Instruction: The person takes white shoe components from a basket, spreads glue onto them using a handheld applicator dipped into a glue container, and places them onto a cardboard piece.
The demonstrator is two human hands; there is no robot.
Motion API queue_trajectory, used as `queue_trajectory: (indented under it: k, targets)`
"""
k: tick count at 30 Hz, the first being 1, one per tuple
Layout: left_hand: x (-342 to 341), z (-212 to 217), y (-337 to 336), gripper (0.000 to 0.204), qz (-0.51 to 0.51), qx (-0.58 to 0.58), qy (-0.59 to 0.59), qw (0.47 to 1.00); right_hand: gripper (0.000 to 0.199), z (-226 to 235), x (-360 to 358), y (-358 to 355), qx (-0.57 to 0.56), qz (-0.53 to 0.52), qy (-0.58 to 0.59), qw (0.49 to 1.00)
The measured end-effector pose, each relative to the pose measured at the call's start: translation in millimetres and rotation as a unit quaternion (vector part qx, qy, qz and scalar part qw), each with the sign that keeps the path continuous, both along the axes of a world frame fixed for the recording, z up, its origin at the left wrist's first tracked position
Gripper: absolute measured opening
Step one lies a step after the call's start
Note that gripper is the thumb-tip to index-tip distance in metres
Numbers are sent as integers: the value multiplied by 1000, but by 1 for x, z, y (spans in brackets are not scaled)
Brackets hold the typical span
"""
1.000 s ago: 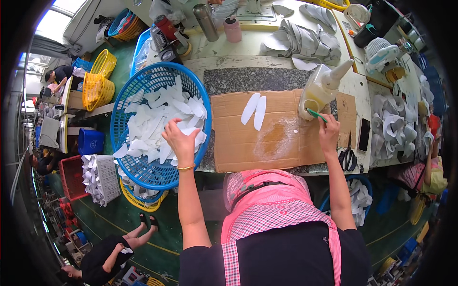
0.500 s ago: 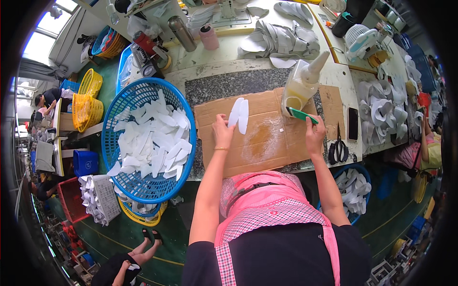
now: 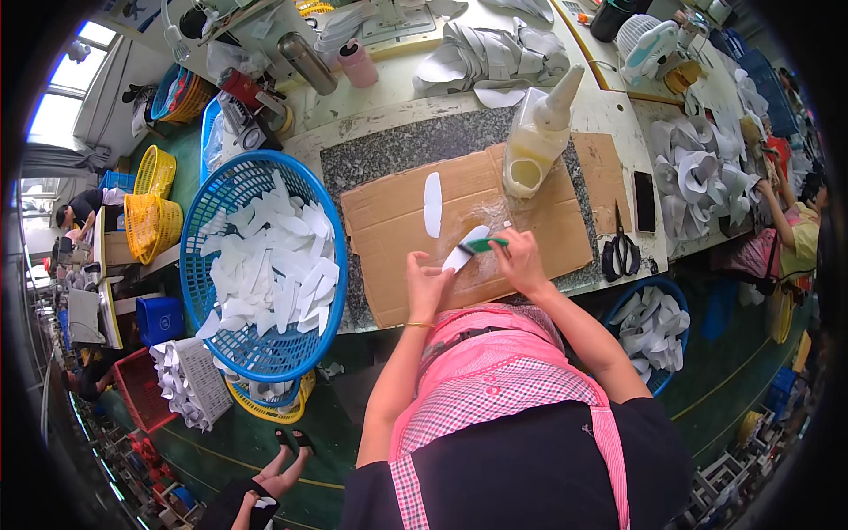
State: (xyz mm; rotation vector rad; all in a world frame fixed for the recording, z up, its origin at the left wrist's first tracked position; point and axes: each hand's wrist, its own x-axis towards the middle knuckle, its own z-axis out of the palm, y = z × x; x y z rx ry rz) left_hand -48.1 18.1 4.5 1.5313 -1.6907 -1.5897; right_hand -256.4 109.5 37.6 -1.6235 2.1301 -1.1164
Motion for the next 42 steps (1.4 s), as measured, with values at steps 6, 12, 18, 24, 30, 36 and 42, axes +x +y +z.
queue_trajectory:
  k: [6,12,18,24,30,36,42]
  targets:
    - [12,0,11,44,119,196,64,971,20,2,17,7,-34,36,163,985]
    - [12,8,15,34,199,282,95,934,10,-2,8,17,-45,114,91,988]
    - [9,8,13,35,198,288,92,932,8,11,6,4,-58,-38,106,992]
    - [4,-7,14,50,175,219,64,958,5,-7,-5,5,-43,-25,87,995]
    - [-11,25,-2,63,159,76,139,974,6,25,-64,-13,-71,-136,122,981]
    - [4,55,-8,40,-70,-384,28,920,7,21,-90,-16,-77,-163,91,979]
    - [18,20,1,9,-314,-480,6,820,5,16,4,19,-36,52,-3,998]
